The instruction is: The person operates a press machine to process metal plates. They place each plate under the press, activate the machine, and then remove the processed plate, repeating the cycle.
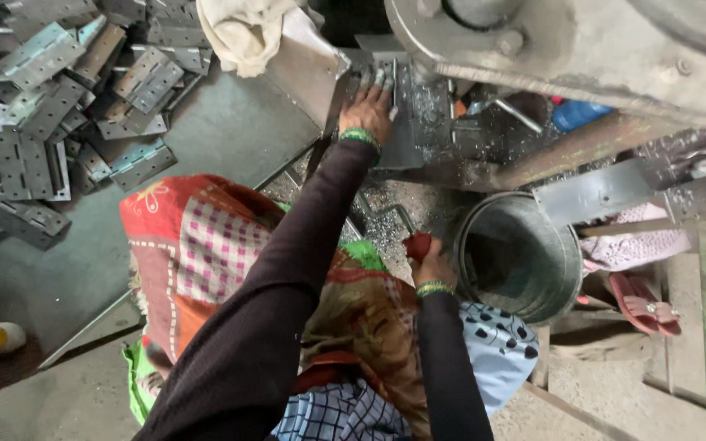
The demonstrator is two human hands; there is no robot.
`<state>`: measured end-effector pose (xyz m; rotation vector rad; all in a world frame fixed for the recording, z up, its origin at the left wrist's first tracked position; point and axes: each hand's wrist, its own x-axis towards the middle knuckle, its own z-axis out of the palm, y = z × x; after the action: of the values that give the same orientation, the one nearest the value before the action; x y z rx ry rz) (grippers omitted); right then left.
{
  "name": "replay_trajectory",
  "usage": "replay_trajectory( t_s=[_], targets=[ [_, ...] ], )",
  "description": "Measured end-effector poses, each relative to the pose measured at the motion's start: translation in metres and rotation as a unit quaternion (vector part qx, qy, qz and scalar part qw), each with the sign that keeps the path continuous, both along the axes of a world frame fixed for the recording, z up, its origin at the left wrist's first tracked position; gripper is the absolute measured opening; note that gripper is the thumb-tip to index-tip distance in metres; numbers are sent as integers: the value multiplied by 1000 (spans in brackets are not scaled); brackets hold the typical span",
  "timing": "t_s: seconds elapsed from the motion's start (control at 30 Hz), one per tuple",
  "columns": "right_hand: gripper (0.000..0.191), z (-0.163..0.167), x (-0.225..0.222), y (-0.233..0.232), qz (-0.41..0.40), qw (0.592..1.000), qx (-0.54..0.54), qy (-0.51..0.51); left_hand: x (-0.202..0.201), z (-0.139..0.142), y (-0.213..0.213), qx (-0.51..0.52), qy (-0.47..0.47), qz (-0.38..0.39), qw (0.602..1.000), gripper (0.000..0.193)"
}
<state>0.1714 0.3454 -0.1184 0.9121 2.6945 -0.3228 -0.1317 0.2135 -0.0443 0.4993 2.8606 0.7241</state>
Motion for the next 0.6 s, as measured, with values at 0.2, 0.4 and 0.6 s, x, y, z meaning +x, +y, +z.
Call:
replay_trajectory(
  t_s=[0.2,0.4,0.6],
  targets=[
    [70,66,-12,15,67,997,27,-25,21,27,-13,-59,32,-45,997,80],
    [72,63,1,-2,30,997,61,36,134,6,-39,-48,172,-68,982,75],
    [71,-1,23,7,39,993,16,112,140,-3,-53,98,236,-108,961,37]
  ],
)
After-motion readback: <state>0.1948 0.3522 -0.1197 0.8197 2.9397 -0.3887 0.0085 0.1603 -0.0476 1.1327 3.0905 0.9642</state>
